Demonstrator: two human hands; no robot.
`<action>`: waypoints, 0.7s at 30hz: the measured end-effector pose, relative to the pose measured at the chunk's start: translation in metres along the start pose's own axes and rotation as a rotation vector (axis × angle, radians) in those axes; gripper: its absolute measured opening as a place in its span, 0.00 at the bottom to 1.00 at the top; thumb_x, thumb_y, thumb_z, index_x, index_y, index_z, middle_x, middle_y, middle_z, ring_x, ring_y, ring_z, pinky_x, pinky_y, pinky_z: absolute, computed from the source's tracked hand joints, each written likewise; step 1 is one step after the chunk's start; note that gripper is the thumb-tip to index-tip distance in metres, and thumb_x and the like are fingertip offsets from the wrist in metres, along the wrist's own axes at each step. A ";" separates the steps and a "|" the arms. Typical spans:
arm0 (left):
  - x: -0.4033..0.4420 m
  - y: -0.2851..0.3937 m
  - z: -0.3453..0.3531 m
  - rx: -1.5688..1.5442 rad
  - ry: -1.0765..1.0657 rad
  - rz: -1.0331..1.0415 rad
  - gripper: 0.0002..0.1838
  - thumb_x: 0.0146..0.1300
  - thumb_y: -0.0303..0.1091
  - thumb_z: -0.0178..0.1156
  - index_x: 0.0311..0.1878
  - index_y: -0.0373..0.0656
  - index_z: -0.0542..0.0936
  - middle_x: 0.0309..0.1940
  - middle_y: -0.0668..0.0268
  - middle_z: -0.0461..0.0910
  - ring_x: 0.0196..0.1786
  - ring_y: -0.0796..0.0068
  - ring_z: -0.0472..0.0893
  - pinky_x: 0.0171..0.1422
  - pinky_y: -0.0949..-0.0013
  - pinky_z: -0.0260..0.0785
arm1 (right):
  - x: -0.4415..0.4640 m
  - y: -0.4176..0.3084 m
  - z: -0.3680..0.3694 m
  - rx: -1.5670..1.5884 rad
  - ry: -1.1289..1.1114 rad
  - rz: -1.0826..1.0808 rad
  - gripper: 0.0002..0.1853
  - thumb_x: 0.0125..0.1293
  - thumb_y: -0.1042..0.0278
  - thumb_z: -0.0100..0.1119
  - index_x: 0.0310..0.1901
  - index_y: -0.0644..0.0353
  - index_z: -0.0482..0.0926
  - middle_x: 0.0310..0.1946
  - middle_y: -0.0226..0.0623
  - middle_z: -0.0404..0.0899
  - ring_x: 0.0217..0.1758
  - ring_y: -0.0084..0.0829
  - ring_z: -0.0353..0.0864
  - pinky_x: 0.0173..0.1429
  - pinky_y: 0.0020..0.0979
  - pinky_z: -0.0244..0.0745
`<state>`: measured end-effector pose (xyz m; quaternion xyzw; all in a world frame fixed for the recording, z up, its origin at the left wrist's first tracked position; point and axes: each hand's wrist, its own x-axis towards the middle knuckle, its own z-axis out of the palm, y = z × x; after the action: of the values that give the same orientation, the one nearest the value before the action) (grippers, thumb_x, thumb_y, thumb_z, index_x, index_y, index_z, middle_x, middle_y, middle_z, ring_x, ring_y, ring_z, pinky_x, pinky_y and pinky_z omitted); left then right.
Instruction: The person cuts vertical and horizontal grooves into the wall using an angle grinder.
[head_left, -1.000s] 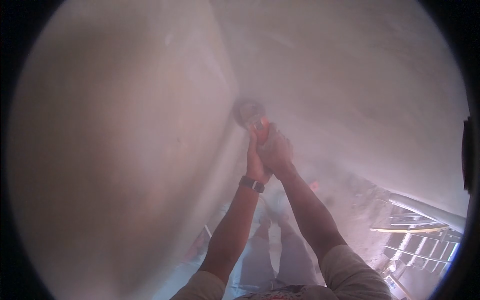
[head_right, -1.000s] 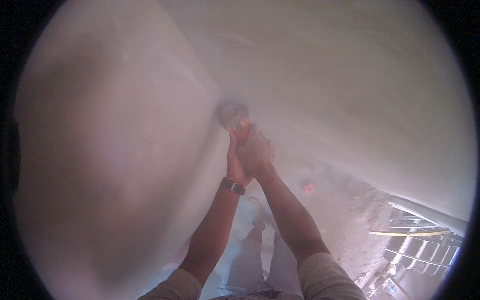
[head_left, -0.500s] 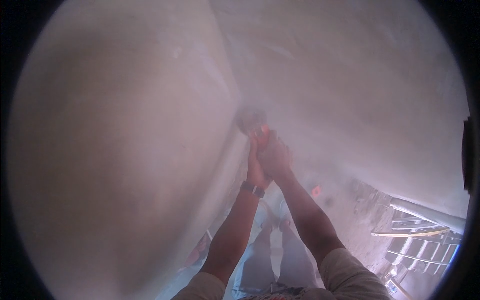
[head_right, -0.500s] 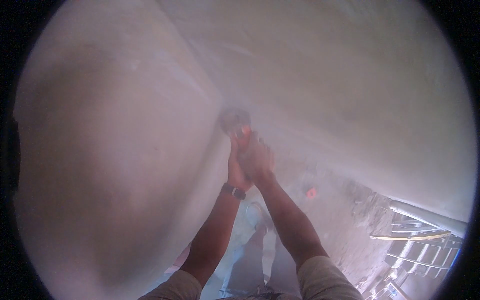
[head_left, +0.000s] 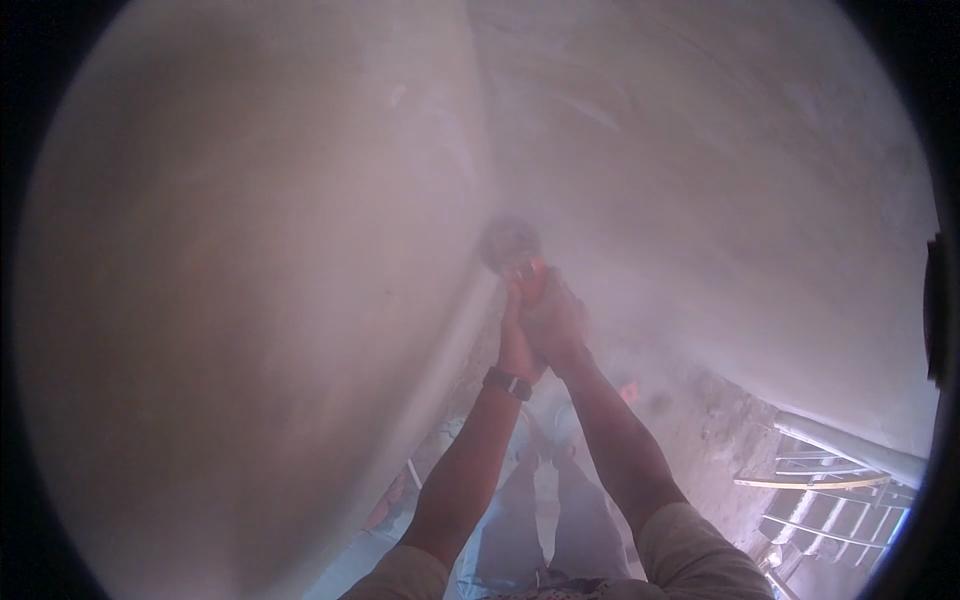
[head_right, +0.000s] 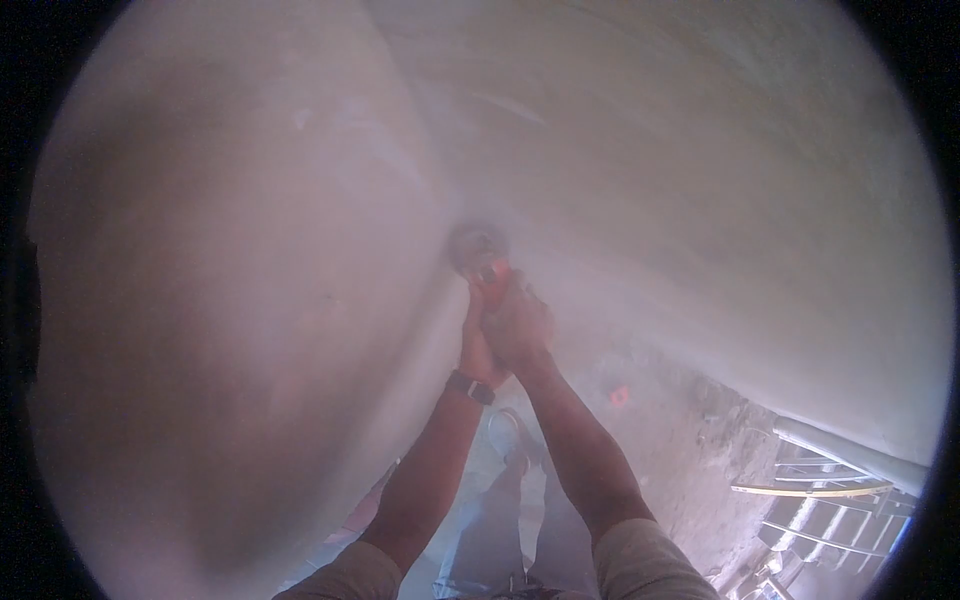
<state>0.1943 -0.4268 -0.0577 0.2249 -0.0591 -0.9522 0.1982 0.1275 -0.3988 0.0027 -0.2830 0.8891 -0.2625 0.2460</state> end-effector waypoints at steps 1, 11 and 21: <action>-0.001 0.001 -0.001 -0.010 -0.025 -0.011 0.37 0.78 0.71 0.46 0.71 0.48 0.75 0.59 0.63 0.83 0.61 0.63 0.83 0.68 0.55 0.75 | 0.000 -0.001 0.000 -0.016 -0.010 0.025 0.30 0.77 0.39 0.53 0.60 0.63 0.74 0.51 0.59 0.85 0.57 0.60 0.85 0.60 0.56 0.78; -0.001 0.004 -0.008 0.023 0.008 0.044 0.39 0.78 0.71 0.47 0.75 0.49 0.71 0.63 0.63 0.81 0.65 0.63 0.81 0.69 0.55 0.75 | 0.006 0.000 0.009 -0.032 -0.041 0.062 0.30 0.77 0.39 0.53 0.60 0.63 0.73 0.51 0.60 0.85 0.56 0.63 0.85 0.59 0.58 0.78; -0.004 0.013 -0.003 0.013 -0.017 0.025 0.40 0.76 0.73 0.48 0.75 0.49 0.71 0.62 0.63 0.81 0.64 0.65 0.81 0.68 0.57 0.76 | 0.006 -0.008 0.012 -0.060 -0.027 0.014 0.28 0.78 0.41 0.52 0.59 0.62 0.74 0.51 0.58 0.86 0.55 0.61 0.86 0.59 0.57 0.79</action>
<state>0.2038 -0.4374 -0.0562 0.2172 -0.0697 -0.9512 0.2080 0.1333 -0.4125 -0.0029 -0.2876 0.8951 -0.2301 0.2512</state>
